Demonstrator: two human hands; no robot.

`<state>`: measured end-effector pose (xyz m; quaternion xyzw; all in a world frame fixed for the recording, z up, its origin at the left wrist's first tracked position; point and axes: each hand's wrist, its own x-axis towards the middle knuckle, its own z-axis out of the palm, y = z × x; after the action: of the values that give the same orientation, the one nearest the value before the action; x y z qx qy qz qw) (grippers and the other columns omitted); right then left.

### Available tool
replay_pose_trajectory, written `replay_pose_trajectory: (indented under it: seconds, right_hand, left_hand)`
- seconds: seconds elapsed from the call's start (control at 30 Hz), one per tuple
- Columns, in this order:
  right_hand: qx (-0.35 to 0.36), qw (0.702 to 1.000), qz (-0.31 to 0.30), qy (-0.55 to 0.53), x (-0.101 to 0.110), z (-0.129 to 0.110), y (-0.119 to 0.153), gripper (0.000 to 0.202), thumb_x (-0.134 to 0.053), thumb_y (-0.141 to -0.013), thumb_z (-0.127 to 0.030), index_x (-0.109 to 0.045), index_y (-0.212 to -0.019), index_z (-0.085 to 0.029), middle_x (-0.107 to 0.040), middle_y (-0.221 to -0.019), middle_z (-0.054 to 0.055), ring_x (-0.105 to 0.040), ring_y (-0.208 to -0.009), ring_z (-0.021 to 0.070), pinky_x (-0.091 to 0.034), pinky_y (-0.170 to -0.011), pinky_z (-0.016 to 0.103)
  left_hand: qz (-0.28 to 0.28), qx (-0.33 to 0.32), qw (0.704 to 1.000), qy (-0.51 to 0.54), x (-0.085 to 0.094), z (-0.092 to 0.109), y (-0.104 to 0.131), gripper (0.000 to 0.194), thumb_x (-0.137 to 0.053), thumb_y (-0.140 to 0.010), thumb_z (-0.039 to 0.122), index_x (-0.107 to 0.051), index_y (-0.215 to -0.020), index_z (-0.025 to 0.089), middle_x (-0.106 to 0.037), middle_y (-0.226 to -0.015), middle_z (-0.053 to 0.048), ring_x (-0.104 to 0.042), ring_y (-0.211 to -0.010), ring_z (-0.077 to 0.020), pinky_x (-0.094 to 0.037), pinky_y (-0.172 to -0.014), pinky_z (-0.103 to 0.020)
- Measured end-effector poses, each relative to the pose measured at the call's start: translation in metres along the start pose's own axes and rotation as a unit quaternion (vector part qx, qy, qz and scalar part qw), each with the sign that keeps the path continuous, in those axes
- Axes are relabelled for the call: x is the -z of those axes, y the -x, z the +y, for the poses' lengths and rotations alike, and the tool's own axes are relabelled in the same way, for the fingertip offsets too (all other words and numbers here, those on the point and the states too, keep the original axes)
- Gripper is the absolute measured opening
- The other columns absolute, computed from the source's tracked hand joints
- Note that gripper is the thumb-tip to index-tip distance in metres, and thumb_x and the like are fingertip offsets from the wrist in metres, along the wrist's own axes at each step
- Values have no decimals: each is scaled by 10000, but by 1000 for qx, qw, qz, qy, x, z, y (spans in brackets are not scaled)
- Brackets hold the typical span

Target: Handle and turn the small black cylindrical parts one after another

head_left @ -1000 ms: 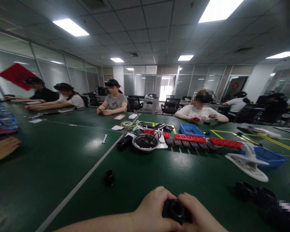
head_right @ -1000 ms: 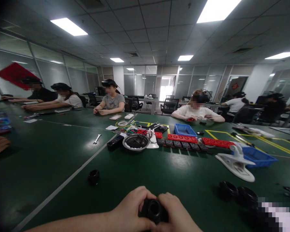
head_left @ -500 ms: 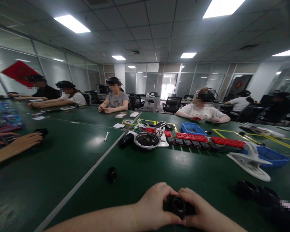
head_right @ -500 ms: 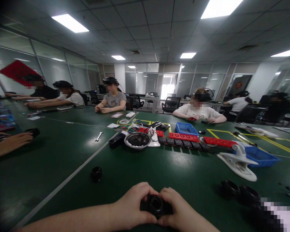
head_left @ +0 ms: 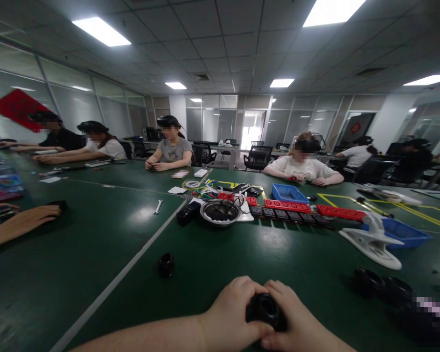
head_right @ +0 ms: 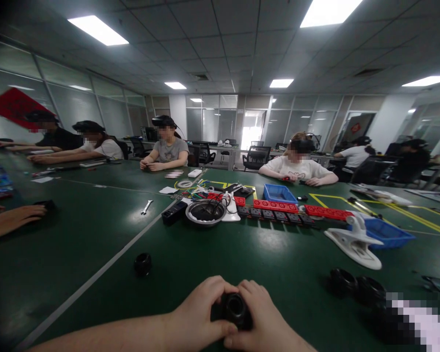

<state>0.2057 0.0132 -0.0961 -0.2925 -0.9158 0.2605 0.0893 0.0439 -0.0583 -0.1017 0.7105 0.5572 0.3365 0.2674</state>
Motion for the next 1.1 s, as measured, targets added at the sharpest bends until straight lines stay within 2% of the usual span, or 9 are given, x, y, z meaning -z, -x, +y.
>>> replay_pose_trajectory:
  seconds: [0.1,0.17,0.3,0.4,0.47,0.6,0.77,0.97,1.1]
  right_hand:
    - [38,991,-71,-110,10,11,-1,400,-684,-601,-380,-606,-943,-188,-538,-937,39,-477,-905,227,-367,-782,321]
    - [43,987,-82,-130,10,16,-2,351,-688,-604,-394,-627,-875,-180,-543,-875,25,-486,-867,213,-372,-745,302]
    - [-23,1000,6,-17,-6,15,-4,391,-728,-518,-462,-577,-696,-148,-525,-739,23,-481,-711,197,-356,-614,280]
    - [-49,992,77,88,-18,5,-2,339,-664,-599,-458,-532,-674,-155,-536,-726,41,-474,-693,208,-344,-647,322]
    - [-45,989,89,110,-19,-1,-1,308,-653,-616,-423,-545,-724,-156,-549,-775,55,-478,-746,230,-339,-702,356]
    - [-11,1000,13,22,-3,-7,3,402,-713,-542,-332,-569,-877,-163,-534,-901,52,-472,-849,232,-353,-759,336]
    - [12,993,-74,-93,14,0,5,221,-649,-611,-237,-607,-819,-172,-542,-888,24,-479,-886,205,-360,-776,294]
    - [-45,999,16,23,-5,4,-1,231,-624,-644,-386,-550,-666,-169,-558,-743,37,-500,-720,207,-372,-674,314]
    - [-84,988,46,118,-15,3,-4,299,-672,-586,-359,-584,-791,-159,-607,-873,111,-508,-844,301,-338,-798,436]
  left_hand:
    - [-37,-47,998,-13,6,-2,-1,464,-764,-597,252,-565,-1016,243,-533,-854,21,-499,-789,-155,-374,-690,-228]
    - [-42,-57,997,-28,8,-1,-2,438,-761,-602,284,-574,-996,242,-532,-828,26,-500,-774,-153,-369,-677,-224]
    - [-12,9,999,-38,5,3,-3,434,-776,-562,327,-585,-933,211,-526,-823,20,-494,-742,-156,-370,-652,-235]
    - [24,55,998,-35,0,3,-4,431,-785,-531,262,-577,-903,191,-528,-825,17,-486,-742,-160,-372,-658,-245]
    - [34,55,997,-30,-1,2,-4,422,-781,-530,236,-575,-894,189,-526,-821,19,-481,-742,-158,-371,-659,-245]
    - [-9,16,1000,-9,3,-1,-2,427,-785,-543,249,-581,-916,201,-516,-815,26,-481,-732,-147,-368,-637,-227]
    - [-37,-54,998,8,8,-9,-2,458,-790,-555,262,-577,-957,212,-515,-883,16,-488,-799,-151,-370,-668,-212]
    - [-29,8,1000,2,0,-12,-5,429,-764,-574,362,-588,-926,194,-498,-824,8,-477,-724,-146,-369,-623,-221]
    - [9,56,998,-16,-4,-11,-7,505,-781,-516,429,-578,-899,171,-492,-826,-2,-467,-728,-159,-367,-617,-235]
